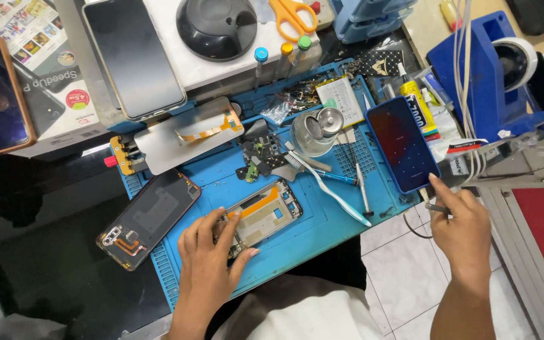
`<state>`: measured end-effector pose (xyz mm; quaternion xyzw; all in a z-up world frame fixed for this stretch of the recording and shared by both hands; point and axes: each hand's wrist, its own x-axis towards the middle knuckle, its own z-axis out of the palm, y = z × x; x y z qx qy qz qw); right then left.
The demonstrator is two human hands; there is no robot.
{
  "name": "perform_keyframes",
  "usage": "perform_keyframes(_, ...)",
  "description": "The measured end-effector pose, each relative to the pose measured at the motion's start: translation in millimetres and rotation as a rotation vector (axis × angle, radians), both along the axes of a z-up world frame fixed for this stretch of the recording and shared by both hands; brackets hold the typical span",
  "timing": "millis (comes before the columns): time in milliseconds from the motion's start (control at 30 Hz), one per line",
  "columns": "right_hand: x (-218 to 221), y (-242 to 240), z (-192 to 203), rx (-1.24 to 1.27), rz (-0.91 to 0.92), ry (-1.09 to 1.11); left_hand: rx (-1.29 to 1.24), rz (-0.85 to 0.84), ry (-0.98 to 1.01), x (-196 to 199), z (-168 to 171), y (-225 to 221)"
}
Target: A person uses a thin metal pry tool to manipulate and disconnect internal components of a disassembled smartphone on a repair bench.
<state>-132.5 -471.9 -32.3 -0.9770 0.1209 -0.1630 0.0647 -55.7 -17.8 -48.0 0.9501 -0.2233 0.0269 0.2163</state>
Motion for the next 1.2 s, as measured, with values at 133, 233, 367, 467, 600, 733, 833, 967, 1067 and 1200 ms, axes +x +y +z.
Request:
perform_keyframes(133,-2,0,-3,0.04,-0.054,-0.009,-0.015,0.007,-0.025,-1,1,0)
perform_keyframes(233,-3,15,11,0.069,0.031,-0.181,-0.031,0.013,-0.032,-2,1,0)
perform_keyframes(367,5,59,11,0.474,0.325,-0.534,0.034,0.056,0.008,-4,3,-3)
perform_keyframes(467,17,109,14,0.798,0.598,-0.651,0.06,0.064,-0.048,-5,1,-4)
perform_keyframes(600,28,163,27,0.91,0.56,-0.511,0.028,0.061,-0.068,-10,2,-5)
perform_keyframes(733,51,187,7,1.105,0.624,-0.258,-0.033,0.049,-0.062,-5,-2,-6)
perform_keyframes(833,57,201,-3,1.069,0.731,-0.219,-0.053,0.019,-0.081,-7,0,-7)
perform_keyframes(967,66,211,-2,0.901,0.737,-0.207,-0.062,-0.008,-0.095,-5,1,-11)
perform_keyframes(1067,62,209,-5,0.83,0.73,-0.261,-0.067,0.005,-0.081,-7,-2,-11)
perform_keyframes(1200,62,209,-5,0.836,0.744,-0.251,-0.076,0.022,-0.068,-7,1,-14)
